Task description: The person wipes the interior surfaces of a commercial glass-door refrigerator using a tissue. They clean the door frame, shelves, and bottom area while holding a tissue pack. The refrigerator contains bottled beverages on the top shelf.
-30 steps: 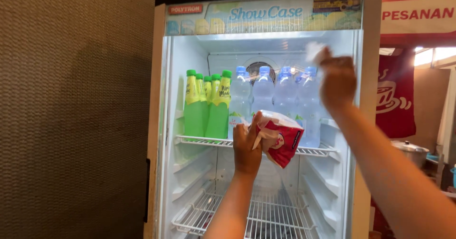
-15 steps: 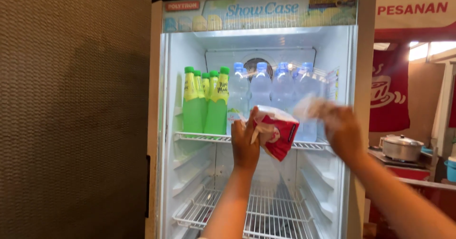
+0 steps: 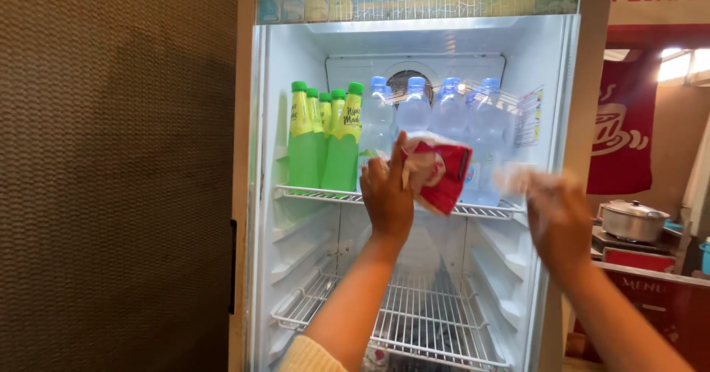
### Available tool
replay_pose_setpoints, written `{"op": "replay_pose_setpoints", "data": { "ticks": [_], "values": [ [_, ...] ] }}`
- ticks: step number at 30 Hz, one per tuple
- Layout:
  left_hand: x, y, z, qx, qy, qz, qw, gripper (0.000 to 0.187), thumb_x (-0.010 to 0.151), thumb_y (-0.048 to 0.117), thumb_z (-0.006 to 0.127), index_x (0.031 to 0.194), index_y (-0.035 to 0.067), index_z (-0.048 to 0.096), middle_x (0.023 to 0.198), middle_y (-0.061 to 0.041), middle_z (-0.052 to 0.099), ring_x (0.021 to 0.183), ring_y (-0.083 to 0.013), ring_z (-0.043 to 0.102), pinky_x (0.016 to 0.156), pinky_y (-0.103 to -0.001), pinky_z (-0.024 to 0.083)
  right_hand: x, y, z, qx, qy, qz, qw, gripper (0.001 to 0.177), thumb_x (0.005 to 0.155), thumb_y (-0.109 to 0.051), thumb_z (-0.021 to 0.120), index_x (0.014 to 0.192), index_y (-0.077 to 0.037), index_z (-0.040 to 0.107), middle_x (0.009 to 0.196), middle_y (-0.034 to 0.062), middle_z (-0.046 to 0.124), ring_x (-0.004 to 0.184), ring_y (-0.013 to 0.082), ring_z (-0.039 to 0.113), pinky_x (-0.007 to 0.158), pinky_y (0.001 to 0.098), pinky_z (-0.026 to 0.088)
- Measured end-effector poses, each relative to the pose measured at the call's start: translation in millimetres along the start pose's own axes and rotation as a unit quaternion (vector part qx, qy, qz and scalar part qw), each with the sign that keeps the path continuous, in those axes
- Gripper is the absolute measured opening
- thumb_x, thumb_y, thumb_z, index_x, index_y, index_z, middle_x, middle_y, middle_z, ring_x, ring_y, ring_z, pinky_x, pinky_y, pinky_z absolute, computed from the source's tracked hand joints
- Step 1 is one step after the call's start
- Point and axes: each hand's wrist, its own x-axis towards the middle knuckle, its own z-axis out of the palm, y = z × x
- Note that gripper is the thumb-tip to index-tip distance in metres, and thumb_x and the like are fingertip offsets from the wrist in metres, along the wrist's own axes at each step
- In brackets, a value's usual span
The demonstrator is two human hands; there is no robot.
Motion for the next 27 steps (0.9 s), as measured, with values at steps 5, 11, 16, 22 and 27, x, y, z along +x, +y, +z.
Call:
{"op": "replay_pose_setpoints", "data": {
  "ticks": [5,11,16,22,27],
  "values": [
    [29,2,11,0.006,0.053,-0.008,0.999,0.061,0.099,0.023,0.066,0.155,0.029,0.045,0.102,-0.013,0.051,0.096,-0.0332,0.055,0.088,-0.048,0.046,-20,-3,-25,0.040,-0.040,-0.073,0.996,0.013,0.086,0.001,0.070,0.099,0.000,0.071,0.112,0.0119,0.067,0.107,0.0317,0.064,0.092,0.0430,0.055],
    [21,-11,18,-0.023,0.038,-0.015,0.999,0.061,0.100,0.017,0.063,0.157,0.031,0.046,0.101,-0.012,0.050,0.095,-0.0324,0.055,0.087,-0.048,0.046,89,59,29,-0.078,0.002,-0.105,0.991,0.021,0.099,0.000,0.070,0.116,-0.010,0.078,0.102,0.0078,0.067,0.091,0.0239,0.063,0.083,0.0356,0.055],
    [21,-13,16,-0.040,0.040,0.004,0.998,0.063,0.098,0.016,0.064,0.157,0.029,0.046,0.102,-0.013,0.050,0.095,-0.0343,0.054,0.087,-0.048,0.046,171,97,85,-0.066,0.086,-0.034,0.994,0.020,0.101,-0.005,0.073,0.111,-0.022,0.075,0.109,0.0006,0.067,0.103,0.0207,0.066,0.092,0.0352,0.058],
    [22,-17,21,-0.046,0.032,-0.003,0.998,0.064,0.098,0.016,0.065,0.157,0.030,0.045,0.101,-0.013,0.050,0.094,-0.0342,0.054,0.087,-0.048,0.046,100,19,55,-0.010,-0.021,-0.027,0.999,0.031,0.091,-0.006,0.071,0.118,-0.022,0.076,0.104,0.0029,0.067,0.092,0.0234,0.064,0.074,0.0359,0.053],
    [26,-18,6,-0.015,0.014,0.029,0.999,0.066,0.097,0.015,0.064,0.157,0.031,0.044,0.102,-0.013,0.051,0.093,-0.0342,0.055,0.085,-0.047,0.047,7,-12,26,0.057,-0.098,-0.207,0.972,0.025,0.088,-0.009,0.066,0.113,-0.013,0.070,0.099,0.0077,0.065,0.085,0.0238,0.062,0.077,0.0375,0.055]
  ]
}}
